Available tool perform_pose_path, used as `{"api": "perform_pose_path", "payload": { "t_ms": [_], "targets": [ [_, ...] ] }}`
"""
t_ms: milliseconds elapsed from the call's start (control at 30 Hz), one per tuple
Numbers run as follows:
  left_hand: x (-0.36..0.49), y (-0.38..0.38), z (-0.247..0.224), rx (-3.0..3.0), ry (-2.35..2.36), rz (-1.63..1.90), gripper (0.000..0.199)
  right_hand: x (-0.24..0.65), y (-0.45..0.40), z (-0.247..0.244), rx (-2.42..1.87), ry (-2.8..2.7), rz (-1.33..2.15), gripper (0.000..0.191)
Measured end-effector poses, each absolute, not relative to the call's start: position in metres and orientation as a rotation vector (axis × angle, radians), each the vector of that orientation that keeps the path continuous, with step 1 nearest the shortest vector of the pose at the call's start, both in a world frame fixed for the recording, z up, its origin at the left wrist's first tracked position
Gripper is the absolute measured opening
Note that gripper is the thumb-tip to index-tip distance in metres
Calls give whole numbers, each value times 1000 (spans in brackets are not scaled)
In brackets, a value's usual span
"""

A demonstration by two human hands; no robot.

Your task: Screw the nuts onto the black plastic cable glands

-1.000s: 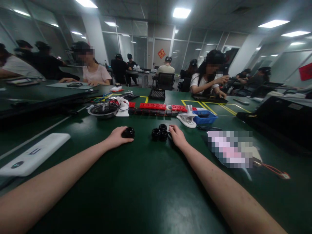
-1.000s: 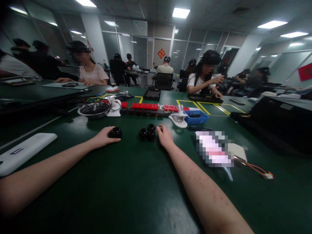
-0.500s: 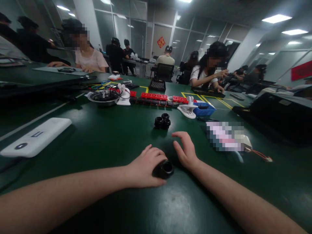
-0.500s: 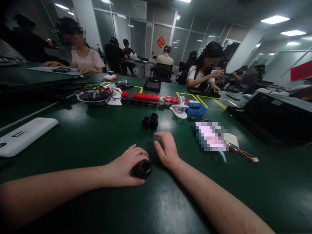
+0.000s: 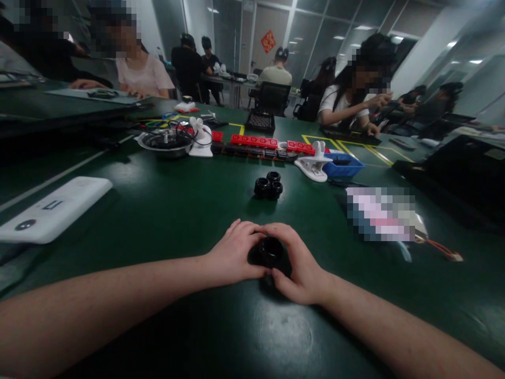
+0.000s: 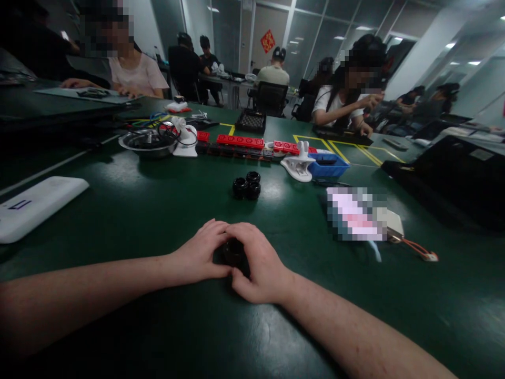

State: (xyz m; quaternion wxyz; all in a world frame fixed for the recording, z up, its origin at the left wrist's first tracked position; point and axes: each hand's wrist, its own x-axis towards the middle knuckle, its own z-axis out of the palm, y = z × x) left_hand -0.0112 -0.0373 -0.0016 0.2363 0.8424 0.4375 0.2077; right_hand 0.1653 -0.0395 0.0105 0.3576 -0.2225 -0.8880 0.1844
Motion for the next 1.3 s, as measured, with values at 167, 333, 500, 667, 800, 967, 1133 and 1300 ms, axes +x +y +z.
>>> {"api": "perform_pose_path", "payload": {
  "t_ms": [167,333,500,667,800,967,1133,1300],
  "targets": [
    [-12,-35,-5,2333,1161,575,44,167,-37,6,-782,-2198,303,64],
    [-11,-35,-3,2335,1157,601,47,167,-37,8,-622,-2276,490,48],
    [-13,-34,-3,2330,1149,571,49,170,-36,12,-604,-2276,468,56],
    [-13,-35,-2,2323,1150,547,48,171,-35,9,-781,-2255,361,60],
    [-12,-35,-1,2328,1163,556,49,172,-37,11,-624,-2293,474,52],
    [-13,-34,-2,2355,1142,547,52,171,-37,14,-608,-2334,419,60],
    [-12,-36,1,2356,1150,505,51,170,-35,12,-758,-2342,328,58],
    [-12,-36,3,2356,1163,513,47,172,-34,13,-587,-2372,463,49]
  ]
}}
